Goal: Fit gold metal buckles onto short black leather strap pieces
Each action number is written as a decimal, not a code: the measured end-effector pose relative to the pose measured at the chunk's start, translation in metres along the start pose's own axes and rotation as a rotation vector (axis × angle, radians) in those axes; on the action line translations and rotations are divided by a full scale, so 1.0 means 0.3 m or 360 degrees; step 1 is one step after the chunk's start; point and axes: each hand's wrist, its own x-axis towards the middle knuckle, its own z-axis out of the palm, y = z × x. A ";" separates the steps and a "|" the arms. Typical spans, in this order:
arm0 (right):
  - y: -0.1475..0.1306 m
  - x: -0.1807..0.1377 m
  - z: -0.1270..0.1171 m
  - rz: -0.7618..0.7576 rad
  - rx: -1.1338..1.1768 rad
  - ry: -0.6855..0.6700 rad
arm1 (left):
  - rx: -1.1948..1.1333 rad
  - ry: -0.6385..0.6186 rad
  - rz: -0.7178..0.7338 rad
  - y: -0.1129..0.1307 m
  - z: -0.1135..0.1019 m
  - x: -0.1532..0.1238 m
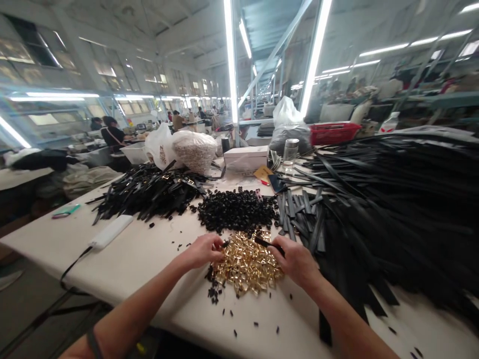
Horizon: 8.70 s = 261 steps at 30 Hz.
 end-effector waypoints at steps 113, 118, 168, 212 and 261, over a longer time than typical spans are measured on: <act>-0.100 -0.014 -0.038 0.0506 0.2275 -0.0502 | -0.2071 0.0222 0.0449 0.281 0.178 0.056; -0.104 -0.009 -0.059 0.0413 0.1943 -0.0408 | -0.2241 0.0020 0.0414 0.277 0.171 0.056; -0.094 -0.015 -0.052 -0.0004 0.1026 -0.0235 | -0.1908 -0.0135 0.0047 0.273 0.168 0.066; -0.099 -0.015 -0.089 0.0177 0.0461 0.0045 | -0.1523 -0.0113 0.0289 0.257 0.164 0.048; -0.121 -0.020 -0.002 0.0129 0.1575 0.0062 | -0.1853 -0.0014 0.0115 0.311 0.224 0.067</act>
